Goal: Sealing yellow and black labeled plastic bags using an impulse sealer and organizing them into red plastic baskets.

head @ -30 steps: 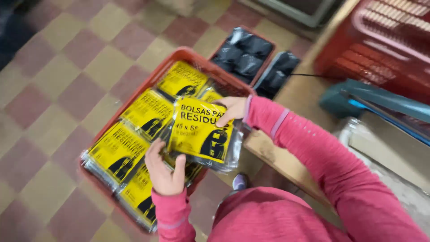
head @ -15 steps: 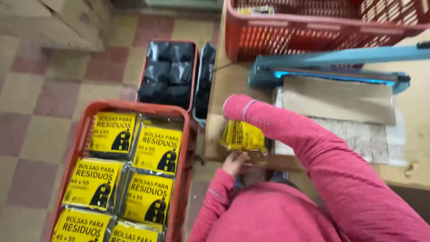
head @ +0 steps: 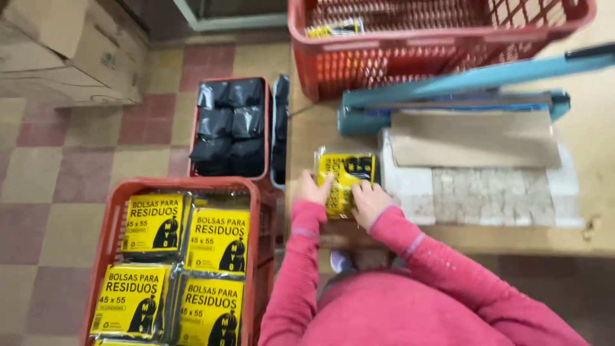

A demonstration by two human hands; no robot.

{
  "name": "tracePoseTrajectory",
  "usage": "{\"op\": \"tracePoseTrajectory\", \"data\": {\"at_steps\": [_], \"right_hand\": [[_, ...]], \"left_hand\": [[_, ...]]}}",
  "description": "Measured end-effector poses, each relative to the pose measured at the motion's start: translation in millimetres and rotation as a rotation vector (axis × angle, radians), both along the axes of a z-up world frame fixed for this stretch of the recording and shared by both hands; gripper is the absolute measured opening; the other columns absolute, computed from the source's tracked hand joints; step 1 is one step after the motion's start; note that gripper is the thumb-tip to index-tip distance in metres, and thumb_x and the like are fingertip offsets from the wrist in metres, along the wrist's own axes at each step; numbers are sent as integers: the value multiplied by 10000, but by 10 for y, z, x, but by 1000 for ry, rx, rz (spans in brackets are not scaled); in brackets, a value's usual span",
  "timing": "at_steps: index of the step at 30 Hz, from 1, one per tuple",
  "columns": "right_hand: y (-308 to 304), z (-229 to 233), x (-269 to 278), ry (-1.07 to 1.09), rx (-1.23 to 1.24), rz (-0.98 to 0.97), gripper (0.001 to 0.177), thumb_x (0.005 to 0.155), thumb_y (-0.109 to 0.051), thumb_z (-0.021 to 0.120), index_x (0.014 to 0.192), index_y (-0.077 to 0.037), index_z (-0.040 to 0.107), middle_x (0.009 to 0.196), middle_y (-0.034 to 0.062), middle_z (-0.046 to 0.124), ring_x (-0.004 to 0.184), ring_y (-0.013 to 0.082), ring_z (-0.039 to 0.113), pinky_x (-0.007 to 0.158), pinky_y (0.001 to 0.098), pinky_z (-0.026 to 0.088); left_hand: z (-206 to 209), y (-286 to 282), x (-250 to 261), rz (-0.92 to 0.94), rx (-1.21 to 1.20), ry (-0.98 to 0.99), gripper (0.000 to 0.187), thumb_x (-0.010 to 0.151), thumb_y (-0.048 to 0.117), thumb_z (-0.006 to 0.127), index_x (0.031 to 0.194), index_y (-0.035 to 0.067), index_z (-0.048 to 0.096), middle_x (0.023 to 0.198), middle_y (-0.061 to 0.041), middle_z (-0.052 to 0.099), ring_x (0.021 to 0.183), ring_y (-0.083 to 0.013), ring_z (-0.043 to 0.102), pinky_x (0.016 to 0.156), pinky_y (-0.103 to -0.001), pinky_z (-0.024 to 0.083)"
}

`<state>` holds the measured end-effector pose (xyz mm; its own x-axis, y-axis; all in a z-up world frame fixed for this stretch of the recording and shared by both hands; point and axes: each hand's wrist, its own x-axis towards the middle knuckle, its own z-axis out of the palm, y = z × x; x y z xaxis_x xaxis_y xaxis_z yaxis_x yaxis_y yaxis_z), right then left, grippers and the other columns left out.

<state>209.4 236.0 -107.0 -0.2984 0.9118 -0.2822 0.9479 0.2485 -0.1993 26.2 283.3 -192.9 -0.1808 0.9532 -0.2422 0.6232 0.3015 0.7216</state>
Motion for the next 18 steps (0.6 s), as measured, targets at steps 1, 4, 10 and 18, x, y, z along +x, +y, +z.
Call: {"op": "tracePoseTrajectory", "data": {"at_steps": [1,4,10,18], "right_hand": [[-67,-48,7,91,60,42,562,774,-213,778,1254,-41,539,1167,177,587,1054,370,607,907,443,515],[-47,15,227,259,232,70,538,760,-220,779,1222,-39,569,1180,176,605,1073,381,607,925,447,511],[101,274,1305,195,579,-166,574,738,-360,810,1184,-45,631,1237,178,631,1177,394,583,1003,488,465],[290,284,1636,1030,293,-155,662,893,-236,729,1431,56,475,1391,198,566,1279,295,548,1085,418,403]], "left_hand": [[1,32,-4,76,-15,-41,642,799,502,800,1163,12,602,1081,-217,699,986,-388,687,866,-454,541],[-38,222,-47,59,-35,-25,594,777,459,821,1177,57,644,1066,-193,733,972,-358,717,866,-434,552],[36,177,-126,-13,258,-58,331,867,266,771,1125,82,675,1036,-157,756,944,-315,733,835,-413,561],[1102,-475,582,-95,584,-339,272,912,47,742,1155,55,620,997,-104,694,874,-199,680,775,-313,550]]}}
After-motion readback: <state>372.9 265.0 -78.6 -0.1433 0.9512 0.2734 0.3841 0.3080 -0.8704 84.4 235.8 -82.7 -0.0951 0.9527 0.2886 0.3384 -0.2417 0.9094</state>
